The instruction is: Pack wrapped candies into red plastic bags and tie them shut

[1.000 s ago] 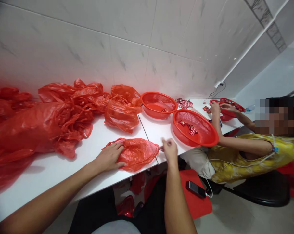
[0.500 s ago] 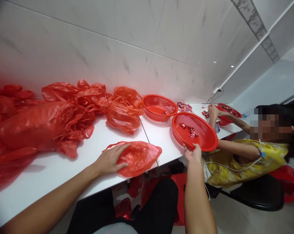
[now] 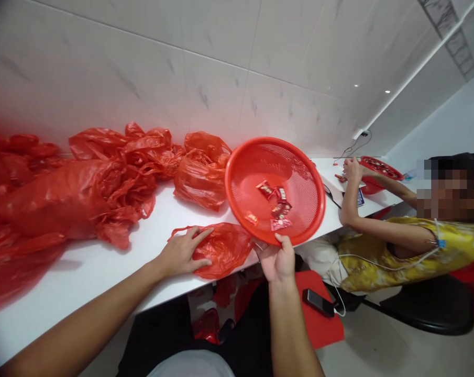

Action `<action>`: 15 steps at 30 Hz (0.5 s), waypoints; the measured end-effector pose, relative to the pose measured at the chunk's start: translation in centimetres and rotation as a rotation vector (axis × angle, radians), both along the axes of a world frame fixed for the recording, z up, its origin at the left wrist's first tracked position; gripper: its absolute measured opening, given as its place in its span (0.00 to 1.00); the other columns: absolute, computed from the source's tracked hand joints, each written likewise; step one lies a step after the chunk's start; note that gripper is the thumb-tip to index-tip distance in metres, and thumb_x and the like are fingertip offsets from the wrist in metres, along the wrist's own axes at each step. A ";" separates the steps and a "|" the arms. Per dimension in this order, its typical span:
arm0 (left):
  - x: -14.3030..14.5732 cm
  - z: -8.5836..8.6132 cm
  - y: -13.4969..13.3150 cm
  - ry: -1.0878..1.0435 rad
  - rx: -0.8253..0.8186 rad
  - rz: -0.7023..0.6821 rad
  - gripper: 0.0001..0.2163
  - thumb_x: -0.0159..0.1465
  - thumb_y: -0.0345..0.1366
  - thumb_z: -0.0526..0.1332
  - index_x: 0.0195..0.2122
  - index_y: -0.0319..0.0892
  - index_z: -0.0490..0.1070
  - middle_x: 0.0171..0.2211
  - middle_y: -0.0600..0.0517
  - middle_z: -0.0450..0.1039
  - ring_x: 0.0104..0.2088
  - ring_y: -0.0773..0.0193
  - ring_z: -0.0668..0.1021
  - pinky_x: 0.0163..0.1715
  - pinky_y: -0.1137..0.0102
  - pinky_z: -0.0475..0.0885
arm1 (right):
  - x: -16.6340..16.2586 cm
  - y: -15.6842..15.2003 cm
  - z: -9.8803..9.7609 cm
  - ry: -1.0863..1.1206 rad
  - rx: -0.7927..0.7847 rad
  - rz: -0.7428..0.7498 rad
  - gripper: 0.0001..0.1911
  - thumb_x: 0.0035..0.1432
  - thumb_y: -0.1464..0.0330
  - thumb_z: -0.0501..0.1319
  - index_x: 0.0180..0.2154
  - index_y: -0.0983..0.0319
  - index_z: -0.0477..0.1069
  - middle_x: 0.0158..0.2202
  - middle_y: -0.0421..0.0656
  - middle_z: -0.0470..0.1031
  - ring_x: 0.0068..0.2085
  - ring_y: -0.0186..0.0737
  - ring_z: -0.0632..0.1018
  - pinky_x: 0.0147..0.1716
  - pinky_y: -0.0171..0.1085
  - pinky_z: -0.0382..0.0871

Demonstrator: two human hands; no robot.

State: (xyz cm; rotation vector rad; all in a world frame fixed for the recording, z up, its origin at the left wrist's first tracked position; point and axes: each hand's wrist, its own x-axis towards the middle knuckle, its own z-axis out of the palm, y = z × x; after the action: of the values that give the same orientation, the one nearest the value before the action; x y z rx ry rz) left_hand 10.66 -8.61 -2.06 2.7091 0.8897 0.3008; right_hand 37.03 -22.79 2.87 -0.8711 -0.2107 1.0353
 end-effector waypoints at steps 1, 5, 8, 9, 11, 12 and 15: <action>0.0 0.0 0.0 -0.005 -0.009 -0.018 0.44 0.62 0.64 0.62 0.74 0.48 0.56 0.62 0.39 0.67 0.53 0.40 0.79 0.53 0.49 0.72 | -0.6 0.5 0.0 -0.003 -0.006 0.035 0.11 0.52 0.62 0.62 0.37 0.58 0.78 0.36 0.43 0.86 0.36 0.48 0.84 0.53 0.59 0.75; -0.2 -0.2 0.2 -0.015 -0.018 -0.068 0.44 0.61 0.61 0.65 0.73 0.45 0.57 0.62 0.37 0.68 0.51 0.41 0.80 0.53 0.51 0.73 | -2.0 1.4 -0.4 -0.044 -0.046 0.202 0.15 0.54 0.61 0.61 0.41 0.59 0.79 0.40 0.45 0.86 0.40 0.51 0.85 0.52 0.58 0.76; -0.3 -0.2 0.3 -0.023 -0.011 -0.083 0.40 0.61 0.57 0.66 0.70 0.44 0.62 0.61 0.38 0.70 0.50 0.43 0.80 0.52 0.53 0.74 | -2.5 1.1 -0.3 -0.112 -0.054 0.327 0.19 0.54 0.61 0.62 0.46 0.59 0.78 0.44 0.47 0.86 0.46 0.54 0.85 0.51 0.58 0.77; -0.3 -0.2 0.3 -0.022 -0.011 -0.076 0.39 0.61 0.57 0.66 0.69 0.44 0.63 0.60 0.38 0.71 0.50 0.42 0.80 0.52 0.53 0.74 | -2.5 0.9 -0.1 -0.123 -0.059 0.351 0.20 0.53 0.62 0.62 0.47 0.59 0.78 0.44 0.47 0.86 0.47 0.54 0.85 0.51 0.58 0.77; -0.4 -0.3 0.4 -0.023 -0.010 -0.061 0.37 0.61 0.57 0.66 0.67 0.42 0.65 0.59 0.38 0.71 0.50 0.42 0.80 0.52 0.53 0.74 | -2.3 0.5 0.6 -0.130 -0.072 0.348 0.20 0.53 0.62 0.62 0.48 0.60 0.77 0.45 0.47 0.86 0.46 0.54 0.85 0.51 0.57 0.77; -0.4 -0.4 0.5 -0.029 -0.007 -0.056 0.37 0.61 0.57 0.66 0.67 0.42 0.66 0.59 0.38 0.71 0.51 0.42 0.80 0.53 0.53 0.74 | -2.1 0.3 0.9 -0.133 -0.080 0.330 0.20 0.54 0.62 0.62 0.47 0.60 0.77 0.45 0.47 0.86 0.45 0.53 0.85 0.50 0.57 0.78; -0.6 -0.7 0.7 -0.052 0.008 -0.050 0.39 0.61 0.59 0.65 0.68 0.43 0.64 0.59 0.38 0.70 0.50 0.42 0.80 0.52 0.54 0.74 | -1.7 -0.4 1.6 -0.143 -0.095 0.290 0.19 0.53 0.61 0.62 0.46 0.60 0.78 0.45 0.48 0.86 0.44 0.54 0.85 0.50 0.58 0.78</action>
State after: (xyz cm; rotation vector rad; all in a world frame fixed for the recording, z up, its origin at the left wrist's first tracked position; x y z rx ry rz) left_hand 10.04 -7.87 -2.72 2.7134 0.8065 0.3627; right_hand 35.36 -23.17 4.44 -1.0222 -0.4201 1.2608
